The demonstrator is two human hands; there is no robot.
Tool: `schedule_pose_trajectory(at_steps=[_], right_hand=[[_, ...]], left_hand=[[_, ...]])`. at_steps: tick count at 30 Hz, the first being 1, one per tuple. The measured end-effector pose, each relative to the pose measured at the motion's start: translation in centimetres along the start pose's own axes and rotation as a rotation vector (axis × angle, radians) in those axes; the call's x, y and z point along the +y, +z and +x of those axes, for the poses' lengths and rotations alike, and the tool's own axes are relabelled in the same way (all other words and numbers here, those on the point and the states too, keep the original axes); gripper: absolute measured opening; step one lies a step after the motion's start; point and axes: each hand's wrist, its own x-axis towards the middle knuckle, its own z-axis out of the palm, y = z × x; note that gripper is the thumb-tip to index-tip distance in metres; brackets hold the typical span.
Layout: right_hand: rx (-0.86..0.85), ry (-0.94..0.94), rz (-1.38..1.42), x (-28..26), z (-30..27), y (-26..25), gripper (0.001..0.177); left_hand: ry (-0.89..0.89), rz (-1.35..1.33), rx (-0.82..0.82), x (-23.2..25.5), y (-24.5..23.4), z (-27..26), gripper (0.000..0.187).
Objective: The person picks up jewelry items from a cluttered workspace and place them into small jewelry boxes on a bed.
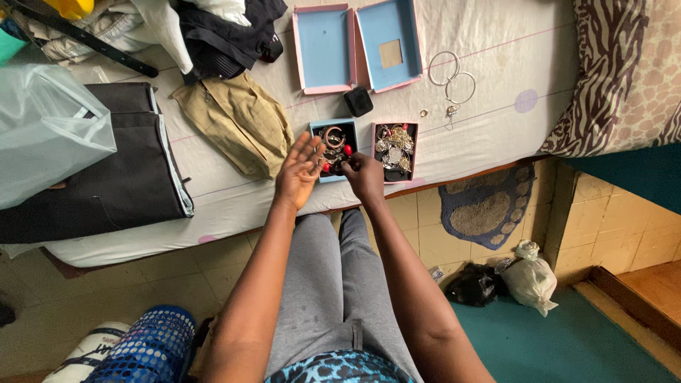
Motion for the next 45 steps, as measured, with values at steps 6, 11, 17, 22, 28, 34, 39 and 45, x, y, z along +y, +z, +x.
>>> schedule_pose_trajectory(at_steps=[6, 11, 17, 22, 28, 34, 39, 45], right_hand=[[0.068, -0.003, -0.290, 0.9, 1.2, 1.0, 0.026], [0.016, 0.133, -0.404, -0.5, 1.9, 2.3, 0.030], [0.018, 0.081, -0.345, 1.4, 1.7, 3.3, 0.031], [-0.045, 0.041, -0.218, 3.1, 1.5, 2.9, 0.030], [-0.052, 0.012, -0.157, 3.4, 1.1, 2.5, 0.030], [0.027, -0.046, -0.086, 3.5, 1.0, 1.8, 0.028], [0.116, -0.051, -0.149, 2.8, 1.5, 1.3, 0.015], [0.273, -0.229, -0.336, 0.2, 2.6, 1.6, 0.009]], left_hand=[[-0.015, -0.224, -0.058, 2.7, 1.2, -1.5, 0.077], [0.004, 0.010, -0.055, 2.5, 0.8, -1.2, 0.090], [0.027, 0.092, -0.094, 1.5, 0.2, -0.6, 0.094], [0.010, 0.104, -0.092, 1.4, 0.5, -0.4, 0.092], [0.013, 0.150, 0.005, 0.3, -0.9, 0.2, 0.087], [-0.009, 0.320, 0.159, -0.9, -4.2, 0.8, 0.069], [-0.020, 0.454, 0.167, -1.9, -5.5, 1.0, 0.058], [0.001, 0.609, 0.115, -3.2, -5.4, 2.3, 0.049]])
